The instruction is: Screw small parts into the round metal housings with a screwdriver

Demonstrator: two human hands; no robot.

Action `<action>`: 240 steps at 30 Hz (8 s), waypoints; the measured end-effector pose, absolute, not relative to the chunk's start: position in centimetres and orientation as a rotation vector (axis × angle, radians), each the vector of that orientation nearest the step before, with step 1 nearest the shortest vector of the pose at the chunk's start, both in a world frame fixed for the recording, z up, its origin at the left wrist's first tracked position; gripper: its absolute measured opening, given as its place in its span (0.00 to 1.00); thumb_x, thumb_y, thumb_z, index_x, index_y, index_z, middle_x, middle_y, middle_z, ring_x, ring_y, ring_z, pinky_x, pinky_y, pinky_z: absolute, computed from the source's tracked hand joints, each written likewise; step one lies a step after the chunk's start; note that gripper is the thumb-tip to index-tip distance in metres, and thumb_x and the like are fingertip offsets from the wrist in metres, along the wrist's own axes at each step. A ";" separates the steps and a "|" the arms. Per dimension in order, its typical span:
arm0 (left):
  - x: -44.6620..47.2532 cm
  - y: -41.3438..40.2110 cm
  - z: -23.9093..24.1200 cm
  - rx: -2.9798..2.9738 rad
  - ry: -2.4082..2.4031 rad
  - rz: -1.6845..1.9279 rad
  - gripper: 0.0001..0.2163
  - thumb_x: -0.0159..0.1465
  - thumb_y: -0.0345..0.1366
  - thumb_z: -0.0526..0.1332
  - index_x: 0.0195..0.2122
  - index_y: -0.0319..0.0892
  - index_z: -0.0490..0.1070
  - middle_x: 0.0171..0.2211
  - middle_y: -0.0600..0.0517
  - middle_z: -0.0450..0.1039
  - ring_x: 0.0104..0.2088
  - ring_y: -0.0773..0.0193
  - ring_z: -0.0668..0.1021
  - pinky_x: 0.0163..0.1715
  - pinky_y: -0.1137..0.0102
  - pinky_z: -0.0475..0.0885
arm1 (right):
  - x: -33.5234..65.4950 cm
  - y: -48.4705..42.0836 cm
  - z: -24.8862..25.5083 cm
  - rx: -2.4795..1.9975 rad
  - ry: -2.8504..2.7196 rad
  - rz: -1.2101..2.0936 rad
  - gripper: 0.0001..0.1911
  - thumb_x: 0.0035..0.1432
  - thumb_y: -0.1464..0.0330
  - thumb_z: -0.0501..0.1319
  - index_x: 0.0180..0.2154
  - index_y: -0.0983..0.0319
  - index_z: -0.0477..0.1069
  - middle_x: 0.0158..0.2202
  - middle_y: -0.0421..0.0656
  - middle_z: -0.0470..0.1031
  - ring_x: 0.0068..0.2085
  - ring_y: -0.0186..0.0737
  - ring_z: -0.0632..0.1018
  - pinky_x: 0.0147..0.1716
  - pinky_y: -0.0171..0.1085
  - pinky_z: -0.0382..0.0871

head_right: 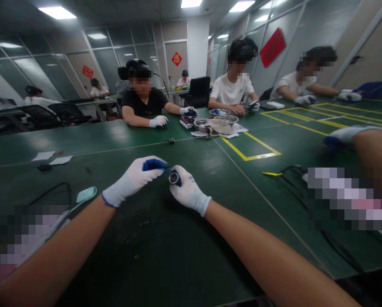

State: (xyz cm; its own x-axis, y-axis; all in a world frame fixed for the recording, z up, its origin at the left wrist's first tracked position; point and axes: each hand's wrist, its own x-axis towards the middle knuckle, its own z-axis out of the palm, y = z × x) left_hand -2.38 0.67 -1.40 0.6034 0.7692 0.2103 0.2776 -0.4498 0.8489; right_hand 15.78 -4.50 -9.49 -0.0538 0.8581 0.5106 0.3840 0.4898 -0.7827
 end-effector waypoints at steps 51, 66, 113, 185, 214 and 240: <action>-4.9 5.2 -7.3 2.323 1.762 0.503 0.12 0.63 0.40 0.65 0.45 0.42 0.80 0.48 0.43 0.78 0.51 0.50 0.79 0.56 0.60 0.74 | 16.6 -3.3 -10.5 -1.279 -1.481 0.354 0.06 0.51 0.69 0.59 0.35 0.57 0.65 0.33 0.41 0.70 0.34 0.43 0.73 0.37 0.42 0.70; -5.3 4.9 -5.3 2.346 1.703 0.408 0.10 0.68 0.36 0.61 0.48 0.41 0.76 0.48 0.42 0.81 0.50 0.50 0.80 0.53 0.60 0.74 | 16.6 -3.9 -9.9 -1.234 -1.487 0.446 0.06 0.51 0.67 0.60 0.34 0.57 0.65 0.32 0.41 0.72 0.34 0.43 0.73 0.37 0.42 0.69; -0.8 -2.0 -1.2 2.728 0.815 0.389 0.05 0.66 0.33 0.65 0.40 0.43 0.82 0.44 0.49 0.75 0.44 0.58 0.78 0.51 0.63 0.75 | 16.2 -5.0 -9.5 -0.991 -1.775 0.619 0.05 0.54 0.69 0.61 0.35 0.59 0.66 0.34 0.40 0.73 0.36 0.41 0.76 0.37 0.40 0.71; -3.3 2.6 -2.6 2.069 0.911 0.817 0.10 0.60 0.37 0.67 0.42 0.40 0.79 0.43 0.47 0.81 0.45 0.55 0.81 0.53 0.56 0.76 | 16.2 -4.1 -9.2 -1.078 -1.328 0.904 0.16 0.47 0.59 0.71 0.29 0.58 0.66 0.27 0.35 0.69 0.30 0.36 0.71 0.33 0.38 0.67; -1.7 -3.0 1.6 2.667 0.692 0.285 0.05 0.65 0.38 0.67 0.37 0.45 0.84 0.46 0.48 0.72 0.47 0.56 0.77 0.54 0.61 0.75 | 14.6 -6.9 -7.7 -0.931 -1.681 0.795 0.16 0.53 0.68 0.68 0.45 0.60 0.73 0.42 0.44 0.81 0.42 0.45 0.82 0.44 0.44 0.76; -3.0 -2.7 3.1 2.522 0.569 0.154 0.07 0.64 0.35 0.65 0.38 0.46 0.83 0.42 0.51 0.75 0.42 0.60 0.78 0.47 0.67 0.75 | 14.3 -7.4 -7.2 -0.878 -1.740 1.008 0.12 0.52 0.71 0.68 0.41 0.60 0.77 0.40 0.40 0.82 0.39 0.42 0.81 0.44 0.42 0.76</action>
State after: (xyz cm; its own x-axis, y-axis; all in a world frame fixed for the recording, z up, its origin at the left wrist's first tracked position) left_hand -2.96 -2.71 3.13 0.9039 0.4276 -0.0080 0.3653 -0.7622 0.5344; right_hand 14.33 -7.35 -7.17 -0.3303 0.8756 0.3526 0.1298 0.4121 -0.9018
